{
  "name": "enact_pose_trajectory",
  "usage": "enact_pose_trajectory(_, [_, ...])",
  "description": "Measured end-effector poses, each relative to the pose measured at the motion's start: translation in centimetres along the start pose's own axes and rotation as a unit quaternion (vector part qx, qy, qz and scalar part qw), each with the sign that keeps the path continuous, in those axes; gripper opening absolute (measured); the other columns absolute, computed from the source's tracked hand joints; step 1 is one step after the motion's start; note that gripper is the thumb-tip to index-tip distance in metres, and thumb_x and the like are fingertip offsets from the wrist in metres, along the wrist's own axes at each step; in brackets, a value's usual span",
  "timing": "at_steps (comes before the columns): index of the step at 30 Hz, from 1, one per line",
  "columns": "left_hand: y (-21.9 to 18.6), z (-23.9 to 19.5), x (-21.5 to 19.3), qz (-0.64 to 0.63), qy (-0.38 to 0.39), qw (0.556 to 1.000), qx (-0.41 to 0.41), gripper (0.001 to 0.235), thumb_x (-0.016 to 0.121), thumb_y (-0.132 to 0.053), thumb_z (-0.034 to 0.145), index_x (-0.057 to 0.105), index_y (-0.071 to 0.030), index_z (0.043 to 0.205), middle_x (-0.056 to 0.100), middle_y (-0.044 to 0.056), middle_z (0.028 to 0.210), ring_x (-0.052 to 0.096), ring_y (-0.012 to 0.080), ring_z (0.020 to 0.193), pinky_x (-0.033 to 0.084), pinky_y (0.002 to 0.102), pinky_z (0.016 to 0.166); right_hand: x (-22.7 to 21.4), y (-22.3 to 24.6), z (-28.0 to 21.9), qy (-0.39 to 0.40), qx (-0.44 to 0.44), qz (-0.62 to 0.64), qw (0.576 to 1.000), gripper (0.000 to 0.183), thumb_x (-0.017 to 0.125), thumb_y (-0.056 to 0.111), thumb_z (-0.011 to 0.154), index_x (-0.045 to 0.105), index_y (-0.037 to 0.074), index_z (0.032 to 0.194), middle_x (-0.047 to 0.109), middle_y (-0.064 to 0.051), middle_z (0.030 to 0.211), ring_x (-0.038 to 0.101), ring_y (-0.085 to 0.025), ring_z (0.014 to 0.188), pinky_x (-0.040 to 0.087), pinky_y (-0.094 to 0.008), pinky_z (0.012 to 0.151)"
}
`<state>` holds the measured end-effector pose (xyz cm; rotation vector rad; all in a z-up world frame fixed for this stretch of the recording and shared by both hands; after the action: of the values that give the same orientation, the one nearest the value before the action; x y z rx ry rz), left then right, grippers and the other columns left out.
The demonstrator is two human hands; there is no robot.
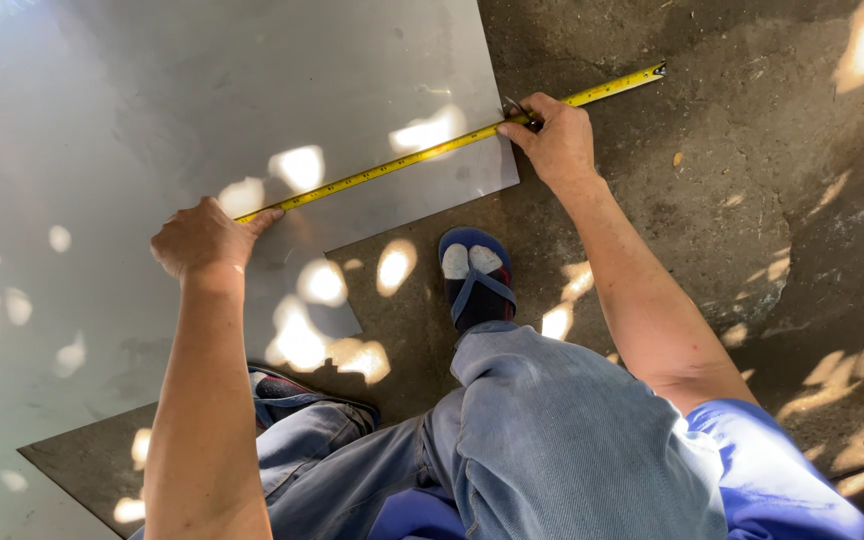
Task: The person measures a large white sheet of material on the floor using a tape measure and marks measurements with a pencil.
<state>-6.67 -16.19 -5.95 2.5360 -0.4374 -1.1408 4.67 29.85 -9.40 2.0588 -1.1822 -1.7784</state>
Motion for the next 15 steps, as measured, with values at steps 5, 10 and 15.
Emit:
enact_pose_trajectory(5, [-0.31, -0.13, 0.13, 0.004, 0.013, 1.000, 0.000, 0.088, 0.056, -0.101, 0.067, 0.072, -0.015, 0.072, 0.068, 0.001, 0.062, 0.067, 0.0183, 0.059, 0.040, 0.031, 0.046, 0.43, -0.22, 0.03, 0.017, 0.039, 0.034, 0.999, 0.032, 0.089, 0.026, 0.084, 0.075, 0.006, 0.105, 0.076, -0.008, 0.085, 0.069, -0.017, 0.070, 0.056, -0.033, 0.063])
enact_pose_trajectory(10, [-0.69, -0.07, -0.35, 0.008, 0.001, 1.000, 0.003, 0.087, 0.055, -0.101, 0.066, 0.072, -0.016, 0.077, 0.067, 0.002, 0.062, 0.066, 0.0192, 0.059, 0.042, 0.031, 0.045, 0.24, 0.08, -0.10, 0.031, 0.061, 0.033, 0.997, 0.031, 0.088, 0.026, 0.084, 0.075, 0.007, 0.104, 0.076, -0.008, 0.084, 0.068, -0.017, 0.069, 0.054, -0.034, 0.062])
enact_pose_trajectory(15, [-0.95, -0.03, -0.45, 0.017, -0.008, 1.000, 0.007, 0.089, 0.052, -0.103, 0.066, 0.072, -0.018, 0.084, 0.067, 0.002, 0.064, 0.066, 0.0199, 0.059, 0.043, 0.032, 0.044, 0.30, -0.03, -0.07, 0.025, 0.043, 0.027, 0.998, 0.028, 0.087, 0.025, 0.086, 0.077, 0.007, 0.104, 0.076, -0.009, 0.088, 0.067, -0.019, 0.068, 0.054, -0.035, 0.062])
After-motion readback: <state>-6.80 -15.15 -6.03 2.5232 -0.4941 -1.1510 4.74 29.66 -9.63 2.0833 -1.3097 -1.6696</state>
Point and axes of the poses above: each hand's wrist, its own z-axis towards the middle knuckle, its own x-axis out of the palm, y = z × x, the point moved 9 cm from there along z, towards the middle knuckle
